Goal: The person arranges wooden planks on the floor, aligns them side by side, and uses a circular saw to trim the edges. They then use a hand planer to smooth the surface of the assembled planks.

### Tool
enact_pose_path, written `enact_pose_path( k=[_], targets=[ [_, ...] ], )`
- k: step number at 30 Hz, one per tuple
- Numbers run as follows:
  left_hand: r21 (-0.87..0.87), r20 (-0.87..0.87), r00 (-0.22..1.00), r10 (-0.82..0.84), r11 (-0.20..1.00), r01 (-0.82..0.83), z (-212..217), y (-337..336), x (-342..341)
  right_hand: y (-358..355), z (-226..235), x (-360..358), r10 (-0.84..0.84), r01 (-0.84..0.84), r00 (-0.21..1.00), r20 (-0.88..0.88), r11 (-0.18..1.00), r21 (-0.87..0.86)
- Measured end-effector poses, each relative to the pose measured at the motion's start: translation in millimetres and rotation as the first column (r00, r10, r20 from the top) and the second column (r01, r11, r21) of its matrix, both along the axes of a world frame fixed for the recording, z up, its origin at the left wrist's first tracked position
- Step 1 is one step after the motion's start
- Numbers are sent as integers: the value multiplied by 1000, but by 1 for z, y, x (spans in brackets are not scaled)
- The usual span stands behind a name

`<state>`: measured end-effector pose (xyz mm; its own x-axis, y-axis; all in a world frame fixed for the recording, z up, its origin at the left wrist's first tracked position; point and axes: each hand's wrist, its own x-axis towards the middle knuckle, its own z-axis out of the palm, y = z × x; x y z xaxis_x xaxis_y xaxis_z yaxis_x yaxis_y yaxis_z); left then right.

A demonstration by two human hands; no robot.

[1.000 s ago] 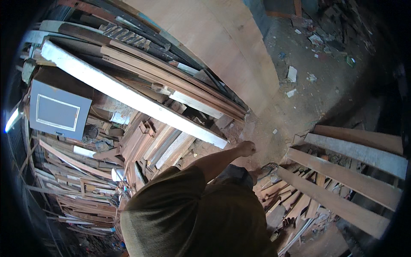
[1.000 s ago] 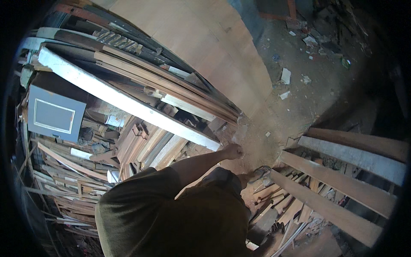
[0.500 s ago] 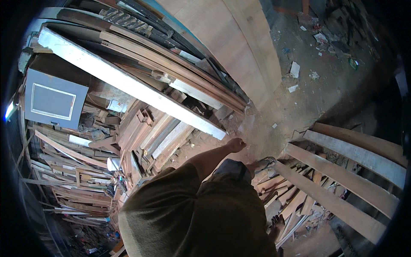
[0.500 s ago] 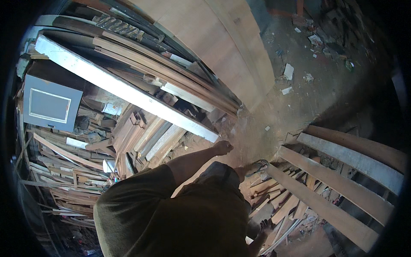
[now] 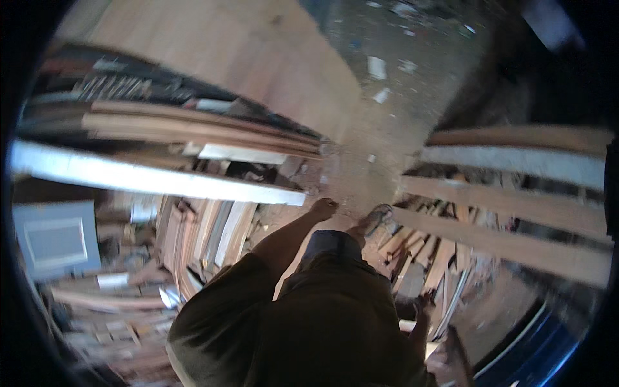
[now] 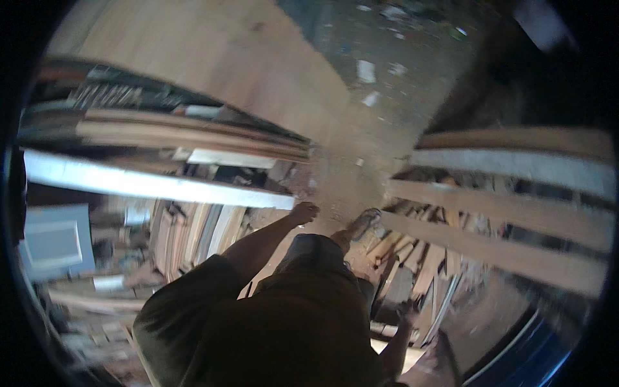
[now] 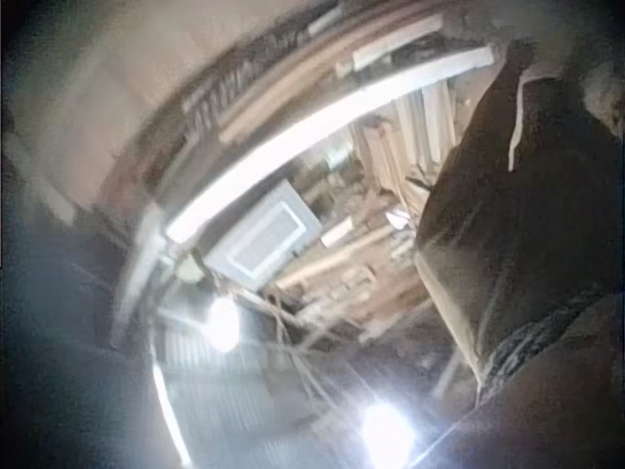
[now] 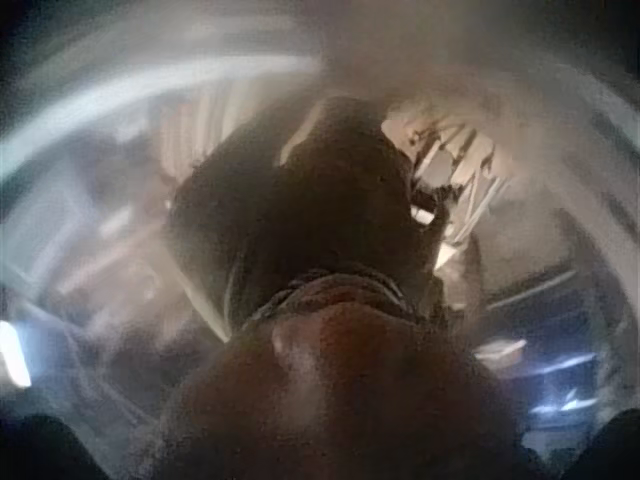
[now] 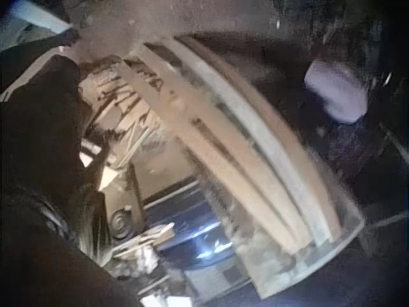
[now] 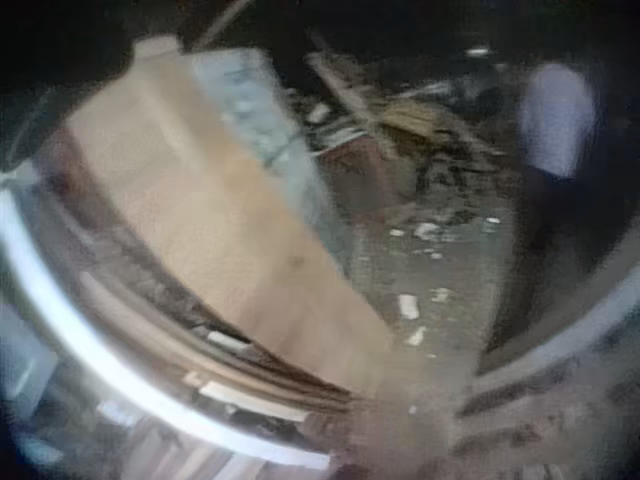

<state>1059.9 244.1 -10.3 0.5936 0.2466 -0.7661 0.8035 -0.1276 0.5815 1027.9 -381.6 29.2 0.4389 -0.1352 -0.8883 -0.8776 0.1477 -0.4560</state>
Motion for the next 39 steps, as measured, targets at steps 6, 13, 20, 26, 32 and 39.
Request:
enact_pose_path(
  k=[6, 13, 20, 26, 32, 39],
  targets=[
    [-69, -55, 998, -35, 997, 31, 23, -16, 50, 13, 24, 30, -102, 113, 989, 104, 988, -105],
    [245, 76, 831, -551, 818, 520, -16, -9, 114, 44, 49, 9, -216, 250, 954, 207, 956, -151],
    [-39, 14, 822, -570, 821, 570, -8, -89, 240, 44, 10, -104, -314, 326, 945, 86, 908, -264],
    [51, 148, 593, -792, 605, 795, 13, -212, 333, 73, 52, -116, -543, 535, 839, 44, 805, -256],
    [227, 562, 236, -793, 422, 878, 95, -448, 412, 109, 76, -108, -669, 671, 738, 86, 715, -194],
    [387, 714, 165, -680, 580, 717, 145, -649, 502, 183, 104, -140, -733, 713, 678, 56, 638, -291]
  ],
)
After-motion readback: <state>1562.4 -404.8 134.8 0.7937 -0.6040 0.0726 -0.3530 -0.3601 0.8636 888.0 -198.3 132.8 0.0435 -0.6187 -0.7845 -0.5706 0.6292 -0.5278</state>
